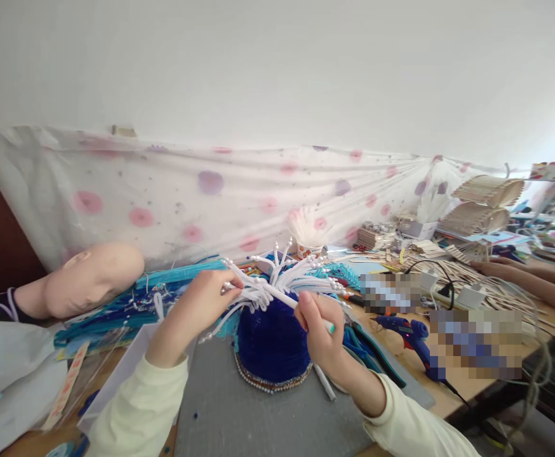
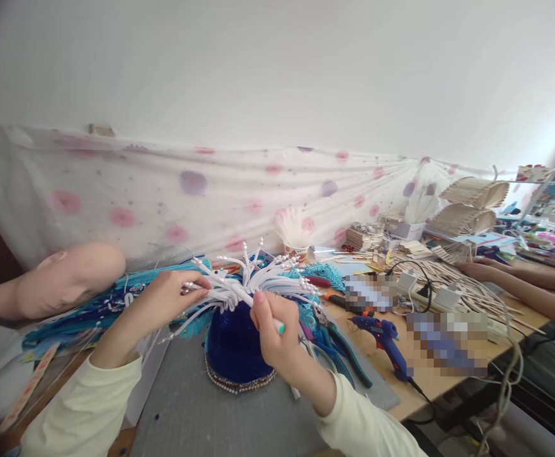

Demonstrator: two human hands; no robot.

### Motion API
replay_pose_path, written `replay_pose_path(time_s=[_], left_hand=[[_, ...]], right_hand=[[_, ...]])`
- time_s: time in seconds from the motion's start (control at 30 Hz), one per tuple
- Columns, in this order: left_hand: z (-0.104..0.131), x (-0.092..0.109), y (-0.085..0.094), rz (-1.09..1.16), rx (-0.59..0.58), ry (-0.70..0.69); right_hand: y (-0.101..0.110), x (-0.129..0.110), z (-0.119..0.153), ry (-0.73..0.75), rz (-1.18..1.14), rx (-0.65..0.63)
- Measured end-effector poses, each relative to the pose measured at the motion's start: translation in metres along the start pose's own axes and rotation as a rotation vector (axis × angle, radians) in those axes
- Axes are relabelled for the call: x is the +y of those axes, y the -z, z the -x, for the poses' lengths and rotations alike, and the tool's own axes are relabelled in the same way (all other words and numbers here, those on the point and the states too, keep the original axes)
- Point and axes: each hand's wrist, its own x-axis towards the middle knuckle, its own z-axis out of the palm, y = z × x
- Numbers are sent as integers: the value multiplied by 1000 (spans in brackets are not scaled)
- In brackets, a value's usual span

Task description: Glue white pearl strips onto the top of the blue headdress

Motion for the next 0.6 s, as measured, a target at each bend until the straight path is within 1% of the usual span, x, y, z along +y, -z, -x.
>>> replay_pose_path(time_s=[0.07, 0.17, 0.2, 0.27, 0.37, 0.43, 0.53, 0.6], left_hand=[[0, -1, 0, 0, -1, 2], [0, 0, 0, -10, -14, 31], [0, 0, 0, -13, -20, 37], [0, 1, 0, -21, -26, 40], [0, 1, 0, -32, -13, 29], [0, 1, 0, -31, -1, 27], [1, 0, -1, -23, 1, 23], [1, -1, -1, -25, -2, 17]], right_hand=[[0, 1, 4, 108, -25, -13], [-5, 4, 11, 315, -41, -114], [-8, 5, 13, 358, -37, -148], [-11, 5, 15, 392, -28, -190], [-11, 5, 12, 359, -49, -202], [-9, 7, 7, 271, -81, -175], [-6, 11, 3, 75, -112, -45], [-4, 12, 4, -3, -120, 60]])
